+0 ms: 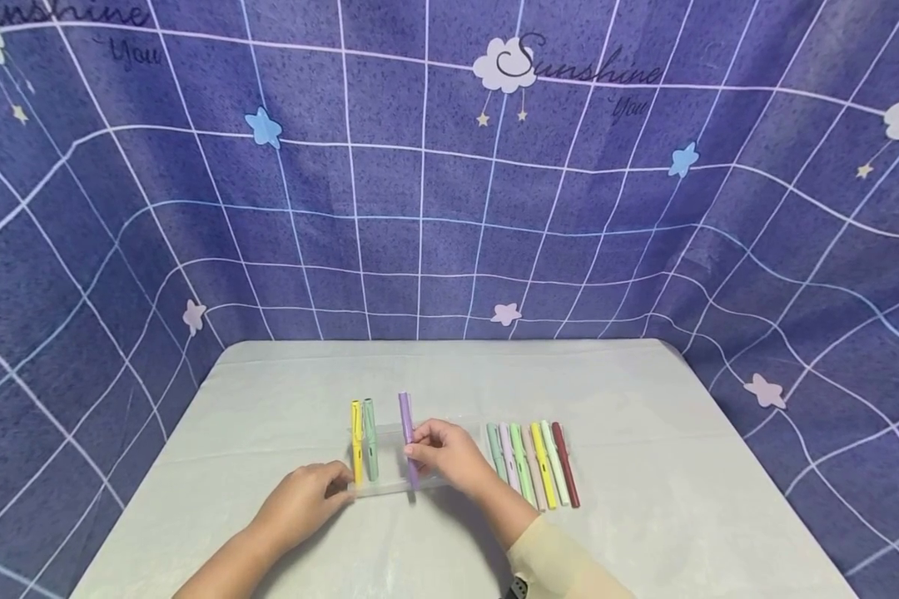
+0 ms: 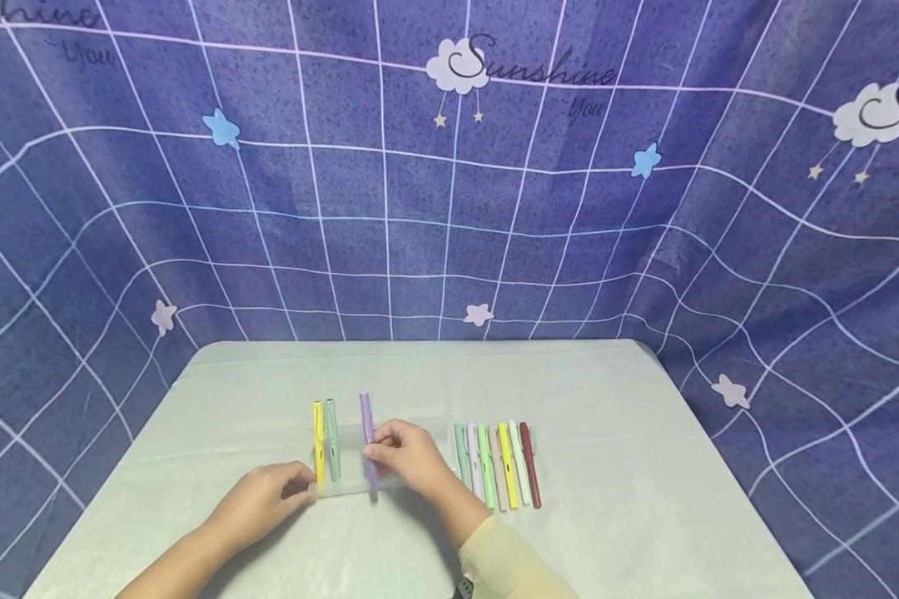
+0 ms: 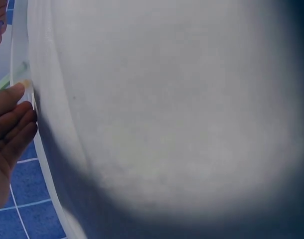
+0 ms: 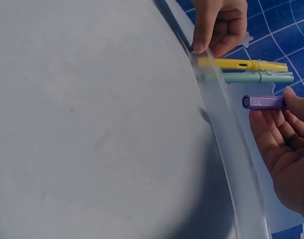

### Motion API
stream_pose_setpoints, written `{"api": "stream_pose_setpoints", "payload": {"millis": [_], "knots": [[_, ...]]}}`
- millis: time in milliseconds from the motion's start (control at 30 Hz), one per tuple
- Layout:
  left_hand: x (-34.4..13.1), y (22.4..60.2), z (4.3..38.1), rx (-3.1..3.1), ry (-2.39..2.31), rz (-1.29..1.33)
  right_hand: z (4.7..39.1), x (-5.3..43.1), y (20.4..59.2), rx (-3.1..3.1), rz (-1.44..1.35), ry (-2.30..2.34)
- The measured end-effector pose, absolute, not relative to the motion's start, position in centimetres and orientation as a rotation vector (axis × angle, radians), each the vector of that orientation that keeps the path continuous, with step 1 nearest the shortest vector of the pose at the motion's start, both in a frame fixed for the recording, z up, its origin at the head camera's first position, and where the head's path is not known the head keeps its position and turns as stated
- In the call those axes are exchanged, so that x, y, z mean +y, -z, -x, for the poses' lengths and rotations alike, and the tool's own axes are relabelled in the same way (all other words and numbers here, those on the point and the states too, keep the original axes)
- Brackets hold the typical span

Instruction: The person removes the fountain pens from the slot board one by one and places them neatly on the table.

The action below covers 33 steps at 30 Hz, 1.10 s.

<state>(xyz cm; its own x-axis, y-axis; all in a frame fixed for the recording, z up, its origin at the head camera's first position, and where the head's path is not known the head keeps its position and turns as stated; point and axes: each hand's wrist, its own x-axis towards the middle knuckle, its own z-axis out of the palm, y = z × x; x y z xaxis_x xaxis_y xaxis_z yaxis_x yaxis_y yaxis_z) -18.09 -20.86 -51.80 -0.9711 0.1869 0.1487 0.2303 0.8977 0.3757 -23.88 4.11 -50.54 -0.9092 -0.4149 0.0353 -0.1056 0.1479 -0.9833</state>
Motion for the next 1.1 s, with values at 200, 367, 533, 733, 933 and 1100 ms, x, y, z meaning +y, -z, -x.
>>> {"api": "stream_pose_setpoints", "payload": {"millis": [200,367,533,733,933,1100], "knots": [[-20.8,51.6,18.3,-3.005,0.617,0.288,23.8,5.3,50.9,2.167,0.475,1.842],[-20.8,51.7,18.4,-3.012,0.612,0.290,23.7,6.3,51.0,2.133,0.462,1.869],[-20.8,51.8,18.3,-3.003,0.593,0.292,23.8,7.3,51.2,2.127,0.451,1.874],[-20.7,51.6,18.3,-2.995,0.591,0.311,24.1,8.5,51.4,2.170,0.423,1.856],[-20.7,51.5,18.3,-2.997,0.597,0.312,24.2,9.7,51.4,2.213,0.401,1.843],[-20.7,51.5,18.3,-3.001,0.597,0.305,23.1,10.3,49.0,2.208,0.383,1.867]]}}
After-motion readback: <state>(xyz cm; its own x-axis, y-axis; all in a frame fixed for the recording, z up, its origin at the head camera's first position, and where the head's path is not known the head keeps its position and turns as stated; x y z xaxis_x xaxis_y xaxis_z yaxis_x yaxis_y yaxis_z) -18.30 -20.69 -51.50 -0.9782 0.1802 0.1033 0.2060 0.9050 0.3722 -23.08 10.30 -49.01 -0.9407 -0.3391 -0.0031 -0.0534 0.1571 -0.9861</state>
